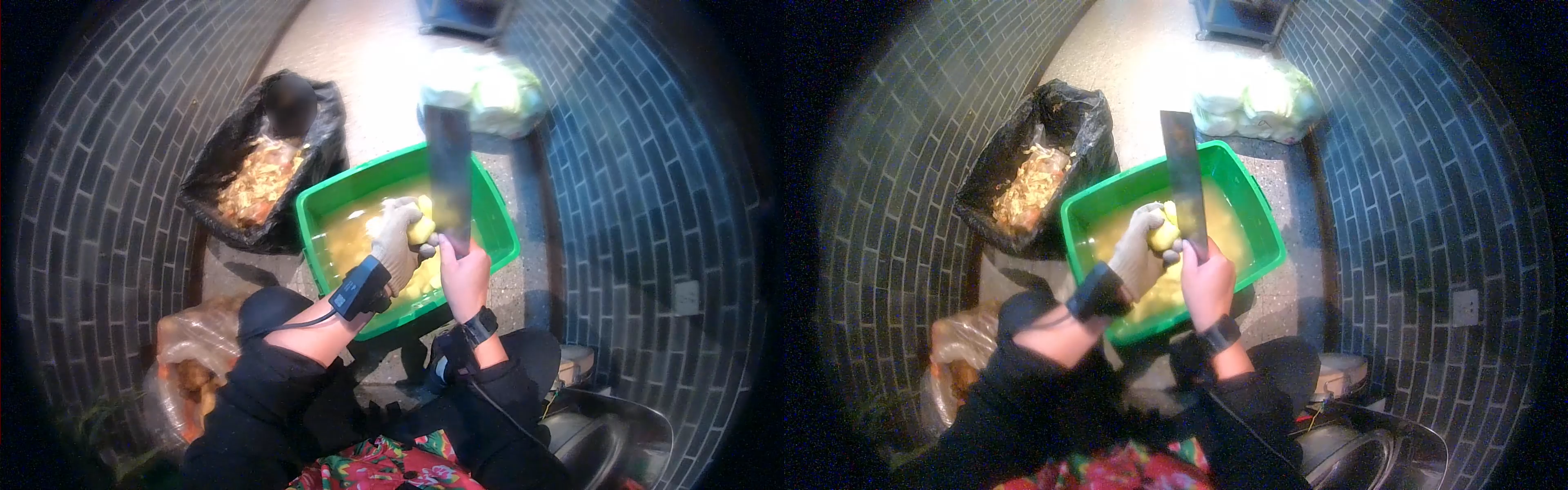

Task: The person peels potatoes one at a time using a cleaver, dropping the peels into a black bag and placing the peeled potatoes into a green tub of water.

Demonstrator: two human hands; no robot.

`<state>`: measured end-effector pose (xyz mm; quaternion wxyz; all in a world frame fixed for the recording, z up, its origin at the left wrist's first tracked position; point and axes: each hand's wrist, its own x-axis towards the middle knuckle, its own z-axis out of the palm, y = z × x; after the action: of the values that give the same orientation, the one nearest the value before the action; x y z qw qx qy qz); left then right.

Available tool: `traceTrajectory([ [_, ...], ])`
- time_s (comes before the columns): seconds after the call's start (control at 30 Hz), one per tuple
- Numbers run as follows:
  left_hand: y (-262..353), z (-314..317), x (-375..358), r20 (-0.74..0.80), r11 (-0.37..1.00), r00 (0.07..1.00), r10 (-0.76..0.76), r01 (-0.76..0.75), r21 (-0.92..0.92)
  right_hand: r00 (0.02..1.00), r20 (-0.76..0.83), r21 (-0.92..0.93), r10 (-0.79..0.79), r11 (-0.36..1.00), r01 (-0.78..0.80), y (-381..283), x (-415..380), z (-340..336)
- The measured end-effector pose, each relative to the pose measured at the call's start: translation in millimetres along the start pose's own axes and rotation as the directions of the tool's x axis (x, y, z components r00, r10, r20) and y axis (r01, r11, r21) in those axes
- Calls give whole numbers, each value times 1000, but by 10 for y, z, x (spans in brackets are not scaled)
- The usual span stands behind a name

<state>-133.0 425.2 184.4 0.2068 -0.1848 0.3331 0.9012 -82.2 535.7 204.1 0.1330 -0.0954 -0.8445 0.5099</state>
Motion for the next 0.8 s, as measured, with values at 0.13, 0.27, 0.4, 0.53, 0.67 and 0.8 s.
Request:
traceTrajectory([
  [0.13,-22,-107,15,45,985,999,22,-29,170,993,53,63,107,992,-110,156,14,-51],
  [0.27,108,-185,7,34,923,999,-39,23,384,988,132,-121,76,991,-60,242,20,-175],
  [0.4,143,-245,58,93,846,991,-98,34,532,990,120,-185,73,981,-50,320,49,-269],
  [0.53,140,-256,54,117,867,983,-144,68,493,984,157,-298,83,954,-33,359,61,-292],
  [0.67,85,-240,74,137,809,968,-212,95,580,985,149,-390,91,920,-26,454,81,-286],
  [0.8,78,-276,108,68,787,978,-195,114,607,985,144,-401,93,916,-28,452,87,-279],
])
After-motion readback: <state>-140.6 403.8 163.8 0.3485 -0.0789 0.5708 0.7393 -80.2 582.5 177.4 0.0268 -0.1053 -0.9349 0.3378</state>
